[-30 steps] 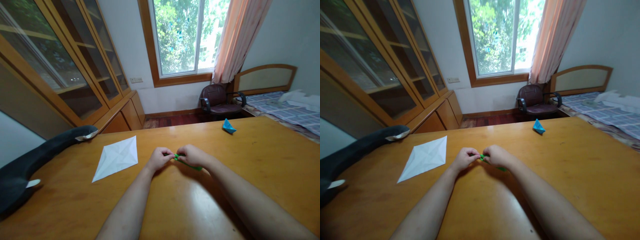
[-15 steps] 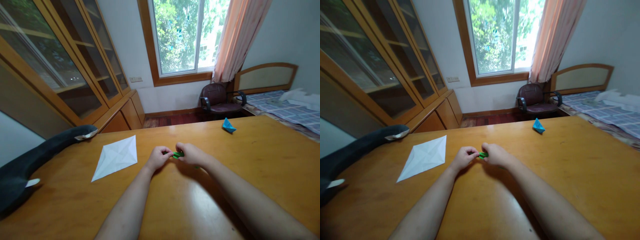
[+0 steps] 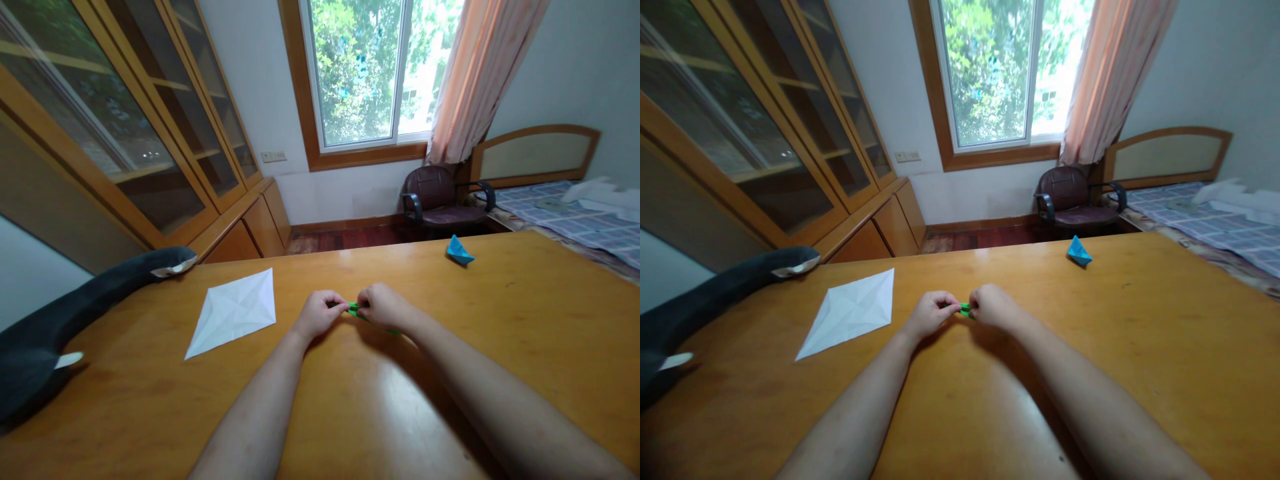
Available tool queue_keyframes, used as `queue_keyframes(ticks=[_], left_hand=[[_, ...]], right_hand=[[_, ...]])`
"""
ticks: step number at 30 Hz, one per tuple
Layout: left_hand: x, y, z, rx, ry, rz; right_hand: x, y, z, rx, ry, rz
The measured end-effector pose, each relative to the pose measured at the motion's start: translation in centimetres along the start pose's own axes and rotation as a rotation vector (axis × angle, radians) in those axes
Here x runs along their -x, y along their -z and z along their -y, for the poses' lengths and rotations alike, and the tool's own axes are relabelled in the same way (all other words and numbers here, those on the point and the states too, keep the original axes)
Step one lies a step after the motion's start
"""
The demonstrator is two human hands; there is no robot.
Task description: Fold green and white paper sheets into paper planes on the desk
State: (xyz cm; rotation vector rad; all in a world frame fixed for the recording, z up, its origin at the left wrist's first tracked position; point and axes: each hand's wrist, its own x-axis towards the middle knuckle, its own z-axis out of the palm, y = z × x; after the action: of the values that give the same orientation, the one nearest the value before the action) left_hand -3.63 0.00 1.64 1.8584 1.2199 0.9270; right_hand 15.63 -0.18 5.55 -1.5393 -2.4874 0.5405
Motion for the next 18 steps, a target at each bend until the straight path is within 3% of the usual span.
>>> queue_keyframes(ticks=[12,18], left_hand=[[-0.1,-0.1,-0.2,0.023,0.021,-0.039],[-0.1,-0.3,-0.2,0.043,0.038,-0.042]], right_hand=[[-0.7,-1.5,-0.9,-0.300,-0.037,-0.116],[-0.9,-1.2,-0.9,-0.328,-0.044,-0.038]])
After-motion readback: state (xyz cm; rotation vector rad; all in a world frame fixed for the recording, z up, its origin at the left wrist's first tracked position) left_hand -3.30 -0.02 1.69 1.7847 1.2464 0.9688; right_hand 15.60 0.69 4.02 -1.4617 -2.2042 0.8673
